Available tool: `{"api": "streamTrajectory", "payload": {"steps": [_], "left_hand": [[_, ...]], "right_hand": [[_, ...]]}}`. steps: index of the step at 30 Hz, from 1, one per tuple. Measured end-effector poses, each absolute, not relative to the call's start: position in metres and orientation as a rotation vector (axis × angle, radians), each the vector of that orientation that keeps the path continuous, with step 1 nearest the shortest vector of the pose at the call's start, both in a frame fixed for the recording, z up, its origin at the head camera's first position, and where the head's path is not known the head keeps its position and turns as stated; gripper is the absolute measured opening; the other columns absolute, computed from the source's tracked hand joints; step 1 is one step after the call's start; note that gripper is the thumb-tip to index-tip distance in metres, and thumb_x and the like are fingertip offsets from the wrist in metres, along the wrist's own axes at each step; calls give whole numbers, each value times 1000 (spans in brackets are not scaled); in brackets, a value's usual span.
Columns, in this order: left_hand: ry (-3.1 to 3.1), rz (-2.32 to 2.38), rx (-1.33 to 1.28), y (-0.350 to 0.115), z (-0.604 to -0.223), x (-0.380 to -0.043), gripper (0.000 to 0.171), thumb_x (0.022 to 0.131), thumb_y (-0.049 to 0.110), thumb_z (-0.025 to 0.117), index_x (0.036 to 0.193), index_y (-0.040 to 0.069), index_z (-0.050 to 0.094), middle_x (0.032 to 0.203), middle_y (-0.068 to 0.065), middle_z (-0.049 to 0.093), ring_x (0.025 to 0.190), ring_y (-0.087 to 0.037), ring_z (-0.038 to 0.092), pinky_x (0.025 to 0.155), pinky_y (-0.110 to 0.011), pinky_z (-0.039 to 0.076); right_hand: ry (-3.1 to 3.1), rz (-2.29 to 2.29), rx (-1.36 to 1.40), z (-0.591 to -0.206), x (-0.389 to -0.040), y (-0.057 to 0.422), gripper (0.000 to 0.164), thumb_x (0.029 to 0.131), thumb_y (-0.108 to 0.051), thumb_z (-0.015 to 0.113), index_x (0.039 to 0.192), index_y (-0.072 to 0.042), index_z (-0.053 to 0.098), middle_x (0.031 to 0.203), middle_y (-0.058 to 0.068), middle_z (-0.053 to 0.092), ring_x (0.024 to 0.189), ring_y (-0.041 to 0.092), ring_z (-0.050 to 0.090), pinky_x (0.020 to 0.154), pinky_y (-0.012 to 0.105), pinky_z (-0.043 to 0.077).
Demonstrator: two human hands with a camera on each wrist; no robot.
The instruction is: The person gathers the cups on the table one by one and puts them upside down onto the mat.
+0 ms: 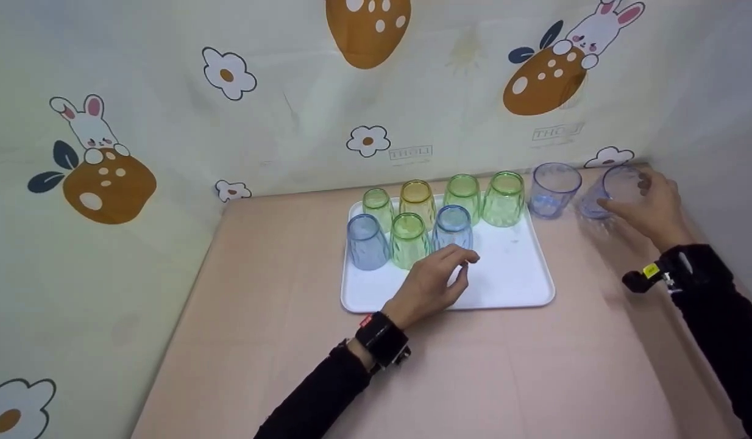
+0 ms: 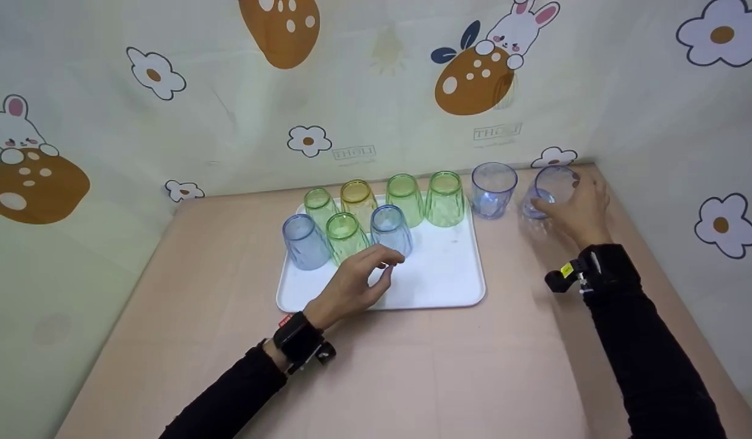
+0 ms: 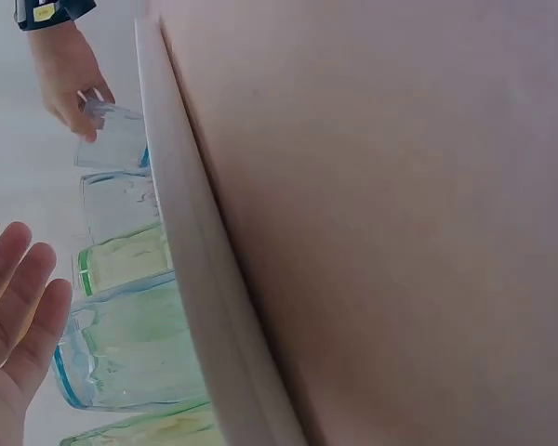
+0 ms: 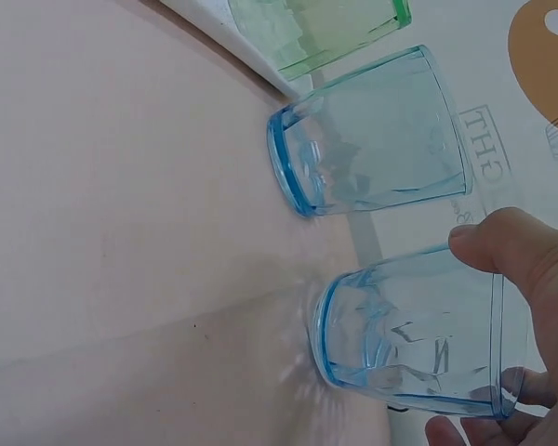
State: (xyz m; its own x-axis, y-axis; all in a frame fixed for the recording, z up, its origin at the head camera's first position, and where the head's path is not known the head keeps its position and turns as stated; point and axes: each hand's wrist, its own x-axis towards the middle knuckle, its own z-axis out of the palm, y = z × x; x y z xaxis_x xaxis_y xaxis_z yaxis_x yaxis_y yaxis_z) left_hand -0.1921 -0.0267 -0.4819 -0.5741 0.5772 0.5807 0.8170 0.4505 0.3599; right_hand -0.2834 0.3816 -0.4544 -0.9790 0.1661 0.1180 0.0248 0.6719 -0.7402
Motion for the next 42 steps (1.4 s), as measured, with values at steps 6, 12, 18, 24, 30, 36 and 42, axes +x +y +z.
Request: {"api": "streamTrajectory", "payload": {"steps": [6, 12, 18, 24, 30, 36, 42], "left_hand": [[-2355, -879, -1197, -31, -485, -187, 23, 97, 1, 59, 118, 8, 65, 104, 3, 67, 95, -4, 63, 82, -13, 48], [-2368, -883, -1202, -34, -479, -184, 23, 97, 1, 59, 118, 8, 65, 101, 4, 68, 93, -2, 63, 80, -13, 49], [-2338, -952, -1218, -38, -467, -185, 20, 98, 0, 58, 115, 7, 65, 101, 2, 68, 94, -5, 64, 81, -15, 49], [-2359, -1044, -1206, -42, -458, -184, 22, 97, 0, 61, 117, 6, 65, 103, 1, 68, 93, -4, 63, 82, -17, 50], [-2371, -1152, -1195, -46, -450, -186, 25, 97, 1, 62, 121, 4, 64, 109, -2, 68, 97, -4, 63, 84, -19, 52], [-2338, -1327, -1124, -55, -440, -189, 25, 98, 1, 64, 123, 3, 63, 112, -5, 69, 99, -7, 65, 85, -21, 53], [-2341, -1512, -1027, -58, -438, -188, 26, 99, 7, 65, 125, 8, 63, 114, 0, 69, 101, -9, 66, 84, -27, 56]], "right_hand": [[-2670, 1278, -185, -455, -281, 382, 107, 87, -45, 79, 159, 3, 17, 155, 36, 21, 139, 53, 26, 111, 63, 28], [-2639, 1315, -306, -456, -277, 384, 112, 87, -53, 76, 158, 6, 13, 155, 34, 25, 138, 48, 28, 112, 58, 29], [-2518, 1467, -407, -447, -270, 384, 107, 89, -52, 74, 159, 2, 14, 156, 26, 25, 140, 35, 28, 111, 40, 34], [-2333, 1652, -438, -431, -266, 378, 95, 90, -44, 76, 158, -4, 23, 150, 7, 37, 133, 19, 36, 100, 24, 40], [-2082, 1882, -350, -418, -258, 363, 92, 88, -32, 81, 158, -6, 27, 145, 4, 40, 131, 15, 40, 100, 19, 42], [-1758, 2234, -190, -411, -253, 349, 95, 86, -16, 83, 158, 0, 22, 135, 6, 42, 124, 15, 46, 95, 17, 46], [-1618, 2511, 42, -406, -246, 333, 78, 96, -16, 73, 157, -2, 27, 152, 14, 34, 140, 25, 39, 103, 24, 42]]}}
